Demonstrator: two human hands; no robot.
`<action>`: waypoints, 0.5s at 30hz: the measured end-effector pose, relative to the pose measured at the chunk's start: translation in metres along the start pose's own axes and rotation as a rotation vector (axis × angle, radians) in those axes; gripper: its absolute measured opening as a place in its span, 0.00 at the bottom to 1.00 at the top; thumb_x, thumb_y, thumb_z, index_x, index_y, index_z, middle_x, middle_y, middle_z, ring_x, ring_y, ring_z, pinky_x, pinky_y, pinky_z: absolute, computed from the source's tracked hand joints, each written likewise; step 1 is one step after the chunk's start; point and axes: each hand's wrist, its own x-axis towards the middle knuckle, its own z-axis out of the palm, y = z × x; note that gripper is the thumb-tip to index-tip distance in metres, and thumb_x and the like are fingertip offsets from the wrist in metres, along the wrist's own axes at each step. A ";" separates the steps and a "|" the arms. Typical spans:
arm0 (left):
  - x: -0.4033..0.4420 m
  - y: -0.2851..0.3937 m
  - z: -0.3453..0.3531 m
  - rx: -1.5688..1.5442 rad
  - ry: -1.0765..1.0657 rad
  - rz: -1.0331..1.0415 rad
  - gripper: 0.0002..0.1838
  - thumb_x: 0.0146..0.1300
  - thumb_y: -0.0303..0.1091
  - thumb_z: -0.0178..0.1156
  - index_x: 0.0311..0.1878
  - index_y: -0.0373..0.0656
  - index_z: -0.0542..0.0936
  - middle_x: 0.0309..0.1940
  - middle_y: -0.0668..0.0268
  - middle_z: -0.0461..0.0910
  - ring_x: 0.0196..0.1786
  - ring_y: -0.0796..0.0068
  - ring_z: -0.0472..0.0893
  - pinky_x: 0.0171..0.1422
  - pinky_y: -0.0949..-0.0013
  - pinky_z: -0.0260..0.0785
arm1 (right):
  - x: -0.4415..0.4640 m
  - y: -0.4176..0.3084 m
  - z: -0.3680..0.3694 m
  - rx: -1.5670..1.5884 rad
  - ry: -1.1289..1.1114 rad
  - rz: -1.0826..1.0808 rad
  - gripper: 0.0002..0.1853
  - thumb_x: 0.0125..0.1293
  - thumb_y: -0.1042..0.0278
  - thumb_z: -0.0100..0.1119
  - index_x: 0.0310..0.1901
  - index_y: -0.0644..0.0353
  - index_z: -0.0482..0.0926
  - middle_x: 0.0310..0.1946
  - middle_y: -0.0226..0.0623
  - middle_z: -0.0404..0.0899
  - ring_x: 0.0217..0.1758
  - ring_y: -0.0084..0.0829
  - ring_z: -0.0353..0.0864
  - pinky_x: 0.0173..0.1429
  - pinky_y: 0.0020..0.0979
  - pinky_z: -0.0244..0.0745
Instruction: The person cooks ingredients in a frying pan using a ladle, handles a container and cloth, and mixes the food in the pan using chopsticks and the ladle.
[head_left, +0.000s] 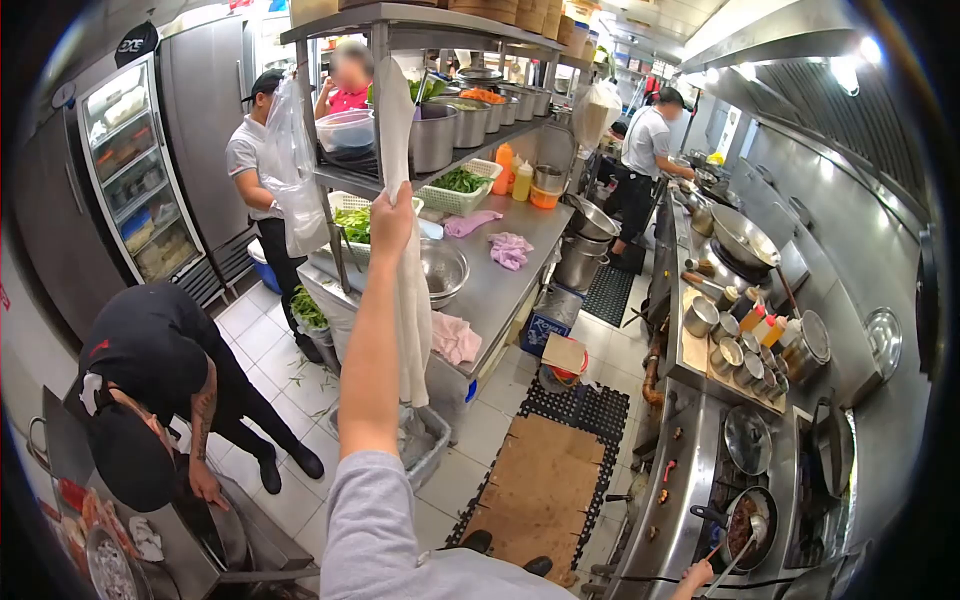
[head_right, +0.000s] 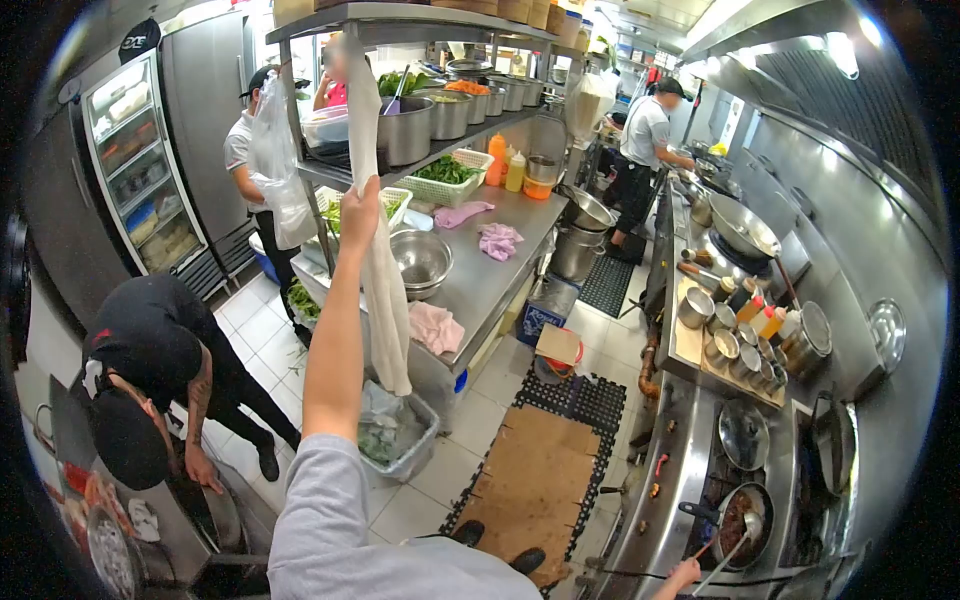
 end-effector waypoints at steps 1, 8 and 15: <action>0.001 -0.002 0.000 0.000 -0.003 0.007 0.20 0.67 0.43 0.54 0.44 0.30 0.79 0.26 0.64 0.80 0.28 0.77 0.76 0.34 0.69 0.68 | -0.002 0.000 0.003 -0.017 0.083 -0.086 0.11 0.69 0.62 0.48 0.40 0.59 0.77 0.17 0.32 0.68 0.10 0.28 0.63 0.12 0.33 0.57; 0.002 -0.005 -0.001 0.011 -0.029 -0.052 0.24 0.67 0.49 0.55 0.47 0.31 0.79 0.29 0.65 0.80 0.33 0.75 0.76 0.41 0.69 0.67 | 0.001 0.005 0.002 0.114 -0.001 -0.021 0.09 0.68 0.61 0.48 0.36 0.57 0.72 0.16 0.29 0.62 0.10 0.26 0.59 0.11 0.30 0.53; 0.001 -0.007 0.001 -0.014 -0.008 -0.030 0.24 0.68 0.49 0.54 0.45 0.31 0.79 0.28 0.65 0.79 0.32 0.75 0.75 0.40 0.69 0.67 | 0.007 0.009 0.002 0.123 -0.109 0.085 0.11 0.67 0.59 0.48 0.31 0.56 0.69 0.17 0.29 0.63 0.11 0.25 0.61 0.11 0.29 0.52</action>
